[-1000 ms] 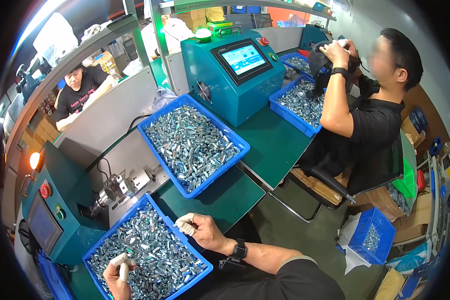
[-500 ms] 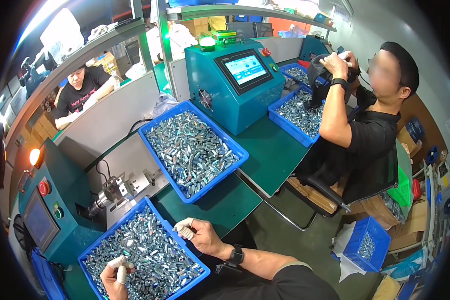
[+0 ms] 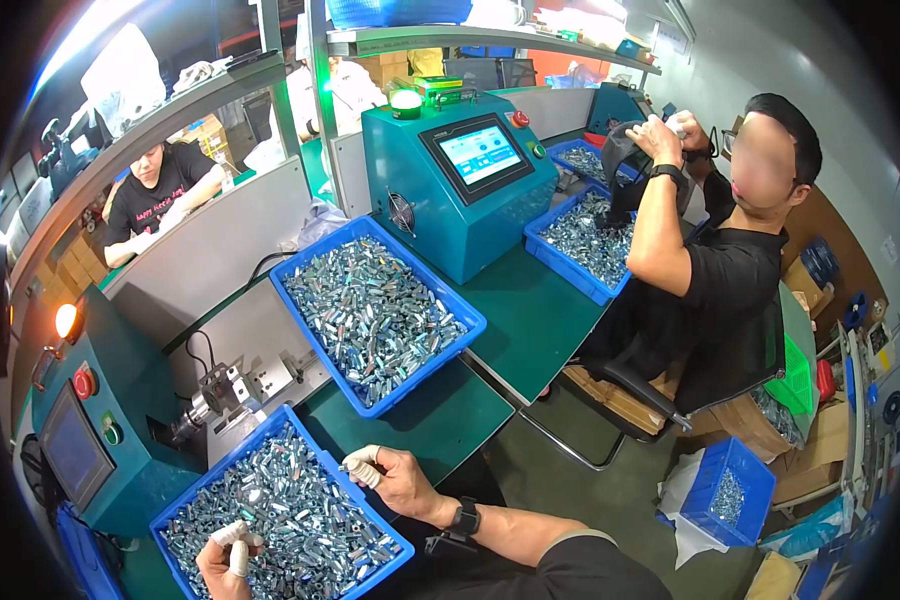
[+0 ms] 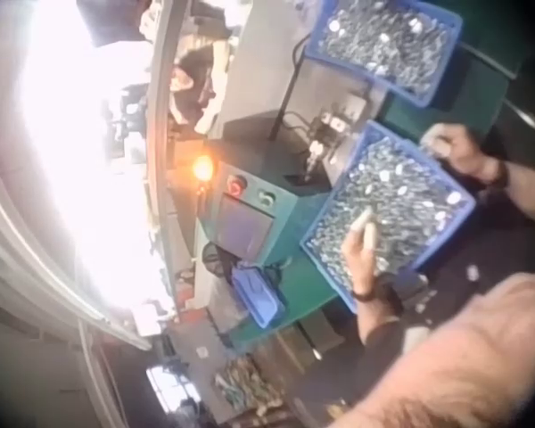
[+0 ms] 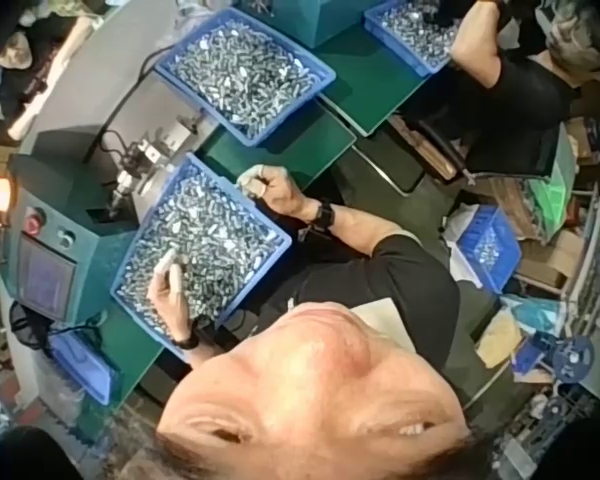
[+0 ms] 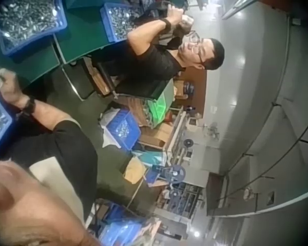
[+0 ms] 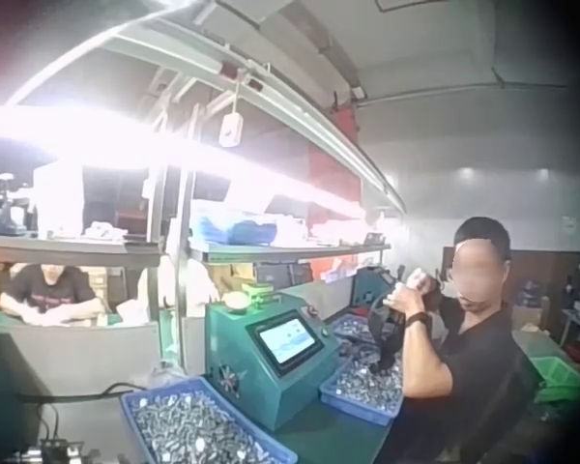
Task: The person picks up a metal part from a blue tray, inserts it into a machine, and presses a button. After the machine cycles, the person removes the part and places it into a different blue tray.
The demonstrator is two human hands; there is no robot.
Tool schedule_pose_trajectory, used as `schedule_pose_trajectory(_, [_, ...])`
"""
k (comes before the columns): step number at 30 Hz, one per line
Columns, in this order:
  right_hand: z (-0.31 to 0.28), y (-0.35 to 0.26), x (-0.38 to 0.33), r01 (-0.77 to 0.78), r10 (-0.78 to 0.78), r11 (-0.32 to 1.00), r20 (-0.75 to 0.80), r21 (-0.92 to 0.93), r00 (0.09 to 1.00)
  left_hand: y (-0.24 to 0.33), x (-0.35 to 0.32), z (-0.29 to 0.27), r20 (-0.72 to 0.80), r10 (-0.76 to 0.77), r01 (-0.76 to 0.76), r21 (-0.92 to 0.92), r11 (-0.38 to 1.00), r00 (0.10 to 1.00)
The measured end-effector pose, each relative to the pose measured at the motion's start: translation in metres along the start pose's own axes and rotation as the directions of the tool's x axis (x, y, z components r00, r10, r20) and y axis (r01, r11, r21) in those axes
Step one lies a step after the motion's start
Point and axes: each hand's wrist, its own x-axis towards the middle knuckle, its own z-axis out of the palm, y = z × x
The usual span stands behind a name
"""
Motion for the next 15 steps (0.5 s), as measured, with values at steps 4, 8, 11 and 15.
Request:
schedule_pose_trajectory(4, [0.001,0.000,0.001,-0.008,0.008,1.000,0.006,0.016,1.000,0.002,0.000,-0.001,0.005,0.008,-0.008,0.009,1.000,1.000])
schedule_pose_trajectory(8, [0.000,0.002,0.001,-0.020,0.020,1.000,0.003,0.024,1.000,0.001,0.000,-0.002,0.004,-0.002,0.002,-0.009,1.000,1.000])
schedule_pose_trajectory(11, [0.000,0.003,0.000,-0.026,0.026,0.999,-0.001,0.026,1.000,-0.001,0.000,-0.001,0.004,-0.021,0.021,-0.032,0.999,1.000])
schedule_pose_trajectory(15, [0.002,0.001,-0.002,-0.038,0.039,0.998,-0.014,0.042,0.999,-0.022,0.002,-0.002,-0.005,-0.010,0.010,-0.073,0.997,1.000])
